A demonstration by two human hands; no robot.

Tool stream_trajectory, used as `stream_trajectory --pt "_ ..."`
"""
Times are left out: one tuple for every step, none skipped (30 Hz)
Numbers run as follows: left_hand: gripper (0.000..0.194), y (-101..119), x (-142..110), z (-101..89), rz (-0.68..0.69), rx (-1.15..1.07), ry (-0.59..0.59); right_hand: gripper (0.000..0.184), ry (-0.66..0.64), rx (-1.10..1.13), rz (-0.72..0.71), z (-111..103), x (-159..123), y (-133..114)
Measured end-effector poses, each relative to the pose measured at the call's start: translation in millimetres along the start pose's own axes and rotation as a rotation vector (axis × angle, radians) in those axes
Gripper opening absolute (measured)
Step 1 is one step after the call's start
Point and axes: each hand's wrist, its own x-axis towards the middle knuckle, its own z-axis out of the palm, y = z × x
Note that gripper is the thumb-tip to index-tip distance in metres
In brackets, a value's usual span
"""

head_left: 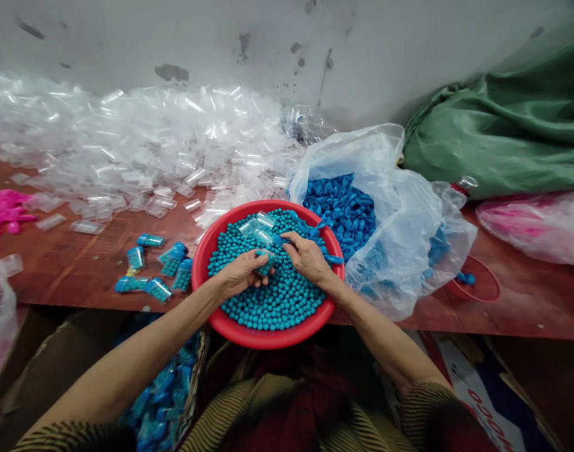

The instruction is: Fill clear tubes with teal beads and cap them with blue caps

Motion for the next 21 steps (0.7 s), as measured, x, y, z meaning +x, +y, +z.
stream_trajectory --pt "0.036 -0.6 0.1 -0.4 0.011 0.013 0.000 0.028 -0.025 0.070 -0.019 -0.3 0.5 -0.6" --pt "0.039 -1.2 0.2 -0.5 0.024 0.030 -0.002 0.026 -0.055 0.130 -0.037 -0.4 0.9 -1.0" --pt "0.043 -1.8 0.2 -0.3 0.043 0.049 -0.003 0.025 -0.078 0.176 -0.049 -0.4 1.2 -1.2" --pt "0.048 -2.4 0.1 0.1 0.065 0.066 -0.002 0.025 -0.090 0.207 -0.055 -0.1 1.4 -1.3" --pt "0.054 -3.0 -0.2 0.8 0.091 0.082 0.001 0.024 -0.095 0.230 -0.058 0.1 1.4 -1.3" --pt "0.060 -3.5 -0.5 1.7 0.115 0.095 0.006 0.024 -0.097 0.247 -0.059 0.4 1.2 -1.1" --pt "0.065 -3.9 -1.0 2.6 0.136 0.104 0.012 0.024 -0.098 0.263 -0.061 0.7 1.1 -0.8" --pt "0.068 -4.3 -1.6 3.5 0.151 0.109 0.019 0.024 -0.096 0.280 -0.063 0.9 0.8 -0.6" --pt "0.069 -4.6 -2.2 4.3 0.162 0.112 0.027 0.023 -0.092 0.300 -0.063 1.2 0.6 -0.4" --pt "0.069 -4.9 -2.8 5.1 0.171 0.111 0.034 0.022 -0.090 0.324 -0.059 1.6 0.4 -0.3" --pt "0.069 -5.1 -3.3 5.8 0.181 0.108 0.039 0.021 -0.089 0.353 -0.049 2.0 0.2 -0.4" --pt "0.069 -5.4 -3.9 6.7 0.193 0.103 0.043 0.021 -0.093 0.382 -0.034 2.4 0.0 -0.7" --pt "0.070 -5.7 -4.4 7.7 0.207 0.098 0.047 0.020 -0.099 0.408 -0.014 3.0 -0.2 -1.2" --pt "0.070 -6.0 -4.8 8.8 0.221 0.093 0.051 0.020 -0.108 0.425 0.004 3.7 -0.5 -1.9" --pt "0.071 -6.2 -5.2 10.2 0.233 0.089 0.059 0.021 -0.114 0.429 0.017 4.4 -0.8 -2.7" --pt "0.071 -6.5 -5.7 11.7 0.245 0.086 0.071 0.021 -0.115 0.419 0.019 5.1 -1.3 -3.5" --pt "0.070 -6.7 -6.2 13.2 0.255 0.085 0.085 0.021 -0.108 0.398 0.010 5.8 -1.8 -4.4" --pt "0.069 -6.7 -6.8 14.7 0.264 0.085 0.097 0.022 -0.093 0.372 -0.003 6.4 -2.5 -5.3" --pt "0.067 -6.7 -7.5 16.1 0.273 0.087 0.104 0.022 -0.074 0.348 -0.016 6.9 -3.2 -6.1" --pt "0.065 -6.5 -8.3 17.3 0.281 0.090 0.109 0.022 -0.057 0.333 -0.024 7.2 -4.1 -6.9" --pt "0.064 -6.2 -9.0 18.3 0.289 0.096 0.112 0.022 -0.045 0.330 -0.024 7.3 -5.0 -7.7"
